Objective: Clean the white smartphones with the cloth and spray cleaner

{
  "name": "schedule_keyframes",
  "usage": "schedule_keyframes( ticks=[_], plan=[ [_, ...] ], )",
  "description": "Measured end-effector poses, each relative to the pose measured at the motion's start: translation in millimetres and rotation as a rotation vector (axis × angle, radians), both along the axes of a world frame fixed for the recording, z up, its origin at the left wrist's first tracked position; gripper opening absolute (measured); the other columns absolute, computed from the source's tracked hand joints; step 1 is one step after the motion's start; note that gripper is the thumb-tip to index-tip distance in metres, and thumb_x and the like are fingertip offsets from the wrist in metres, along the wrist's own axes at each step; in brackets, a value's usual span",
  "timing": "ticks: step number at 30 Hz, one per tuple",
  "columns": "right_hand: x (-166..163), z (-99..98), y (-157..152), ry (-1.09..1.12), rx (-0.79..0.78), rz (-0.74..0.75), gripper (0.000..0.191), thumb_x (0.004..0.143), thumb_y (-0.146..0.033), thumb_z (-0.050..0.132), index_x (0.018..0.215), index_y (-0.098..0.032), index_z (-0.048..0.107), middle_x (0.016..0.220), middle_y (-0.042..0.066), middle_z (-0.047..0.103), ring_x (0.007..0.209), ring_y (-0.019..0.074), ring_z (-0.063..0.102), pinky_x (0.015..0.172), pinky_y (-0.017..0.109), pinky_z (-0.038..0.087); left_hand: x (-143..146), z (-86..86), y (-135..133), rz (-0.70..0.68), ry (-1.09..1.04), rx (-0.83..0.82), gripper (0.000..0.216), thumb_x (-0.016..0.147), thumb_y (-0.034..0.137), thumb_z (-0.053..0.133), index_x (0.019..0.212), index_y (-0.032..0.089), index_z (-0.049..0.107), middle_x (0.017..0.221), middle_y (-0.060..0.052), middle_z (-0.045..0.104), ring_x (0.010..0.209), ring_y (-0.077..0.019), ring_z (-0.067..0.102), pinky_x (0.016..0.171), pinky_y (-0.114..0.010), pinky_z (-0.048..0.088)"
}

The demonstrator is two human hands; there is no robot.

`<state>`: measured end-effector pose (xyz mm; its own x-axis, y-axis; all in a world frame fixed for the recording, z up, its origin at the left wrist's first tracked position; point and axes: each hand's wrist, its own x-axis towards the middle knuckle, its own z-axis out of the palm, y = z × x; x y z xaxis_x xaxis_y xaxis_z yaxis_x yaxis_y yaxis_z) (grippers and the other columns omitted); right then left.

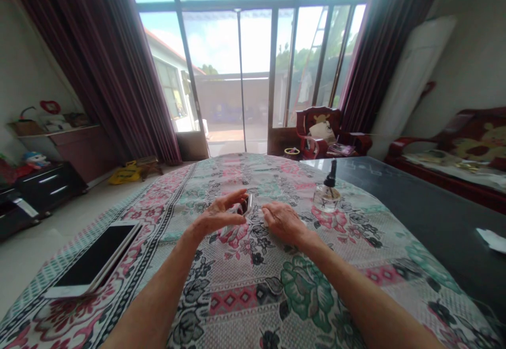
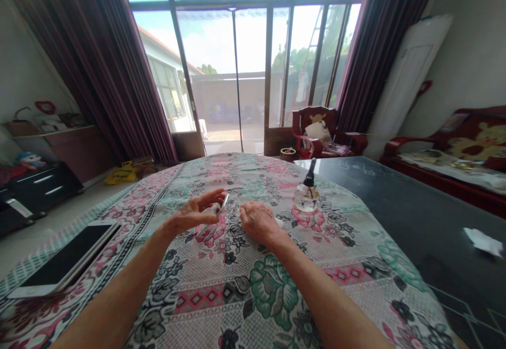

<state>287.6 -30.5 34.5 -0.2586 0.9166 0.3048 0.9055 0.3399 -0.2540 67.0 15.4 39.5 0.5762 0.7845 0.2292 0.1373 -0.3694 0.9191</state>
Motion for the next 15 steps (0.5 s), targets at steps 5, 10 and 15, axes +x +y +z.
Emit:
schedule_keyframes(
  ticks=[5,10,15],
  plan=[
    [3,-7.4,1,0.023,-0.040,0.002,0.020,0.086,-0.019,0.047,0.085,-0.019,0.067,0.083,0.007,0.069,0.076,0.0162,0.060,0.074,0.027,0.042,1,-2.1,0,-0.026,-0.017,-0.022,0.083,0.062,0.027,0.080,0.138,0.025,0.048,0.130,-0.009,0.057,0.117,-0.0248,0.052,0.107,-0.045,0.034],
    [5,-12.5,5,0.140,-0.009,0.010,0.022,0.080,-0.013,0.050,0.088,-0.020,0.069,0.087,0.006,0.069,0.079,0.0162,0.061,0.077,0.027,0.043,3,-0.3,-1,-0.027,0.074,0.041,0.074,0.062,0.026,0.077,0.132,0.025,0.054,0.123,-0.006,0.060,0.109,-0.0221,0.053,0.103,-0.040,0.038],
    [2,-0.1,8,0.337,0.191,0.006,0.023,0.086,-0.014,0.047,0.100,-0.019,0.064,0.097,0.007,0.066,0.090,0.0165,0.061,0.083,0.026,0.044,7,11.8,-9,-0.113,0.150,0.105,0.054,0.070,0.026,0.067,0.123,0.025,0.062,0.105,-0.001,0.065,0.097,-0.0196,0.054,0.093,-0.035,0.043]
  ],
)
